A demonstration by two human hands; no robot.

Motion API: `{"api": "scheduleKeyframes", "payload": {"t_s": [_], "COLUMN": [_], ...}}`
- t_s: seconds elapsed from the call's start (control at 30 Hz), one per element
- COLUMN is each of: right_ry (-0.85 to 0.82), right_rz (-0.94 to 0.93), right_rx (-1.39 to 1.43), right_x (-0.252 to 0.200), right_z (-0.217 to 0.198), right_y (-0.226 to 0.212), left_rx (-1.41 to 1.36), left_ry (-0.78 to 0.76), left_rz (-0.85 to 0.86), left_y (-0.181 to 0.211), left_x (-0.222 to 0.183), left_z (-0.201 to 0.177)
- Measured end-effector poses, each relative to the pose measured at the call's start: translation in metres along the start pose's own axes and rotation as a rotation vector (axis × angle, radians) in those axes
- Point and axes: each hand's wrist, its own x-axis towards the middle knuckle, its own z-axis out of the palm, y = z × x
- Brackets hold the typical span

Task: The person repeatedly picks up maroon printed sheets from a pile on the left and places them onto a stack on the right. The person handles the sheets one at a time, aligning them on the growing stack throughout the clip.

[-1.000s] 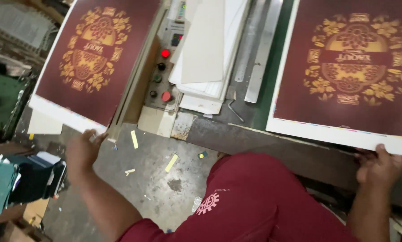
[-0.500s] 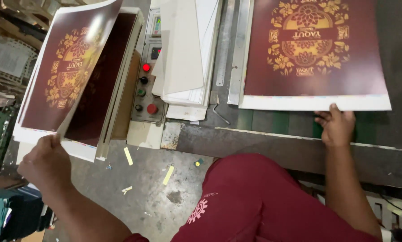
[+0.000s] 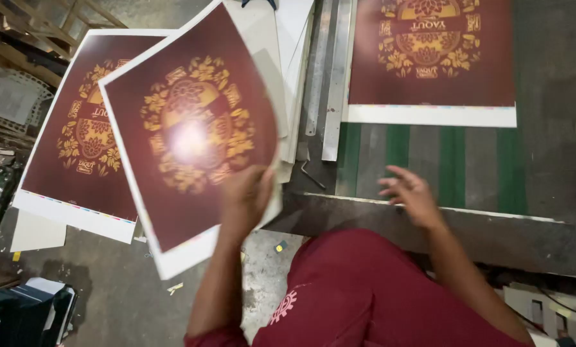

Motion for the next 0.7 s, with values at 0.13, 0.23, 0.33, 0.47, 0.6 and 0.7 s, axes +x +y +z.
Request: {"api": "scheduleKeyframes", "payload": {"t_s": [0.13,0.23,0.33,0.47,0.6,0.7], "right_ry": [-0.225,-0.546,-0.396,-0.173,-0.014,0.116], "right_rz": [-0.128,-0.339,-0.625,-0.383,-0.198,-0.252], "right_rx": [-0.12,-0.211,-0.212,0.014,0.513,0.597], "right_x": [-0.031,-0.031,0.013,0.016,-0.01,-0.018], "right_z": [0.05,0.064,0.055,0.04,0.017,-0.01], "right_y": [-0.046,-0.033,0.052,0.064,0.026,0.024], "left_rx": [0.016,-0.036,-0.075,-0.077,0.148,0.365], "left_ry": [0.128,0.116,0.018,-0.086,-0.083,0.043], "left_rz": [0.116,0.131,0.21,0.234,0.05,-0.018], "left_y": [0.045,0.065,0.076,0.061,-0.004,-0.082], "left_x": [0.022,0.022,0.02,0.017,0.013,-0.009], "left_z": [0.075,0.112,0.118,0.098,0.054,0.008]}}
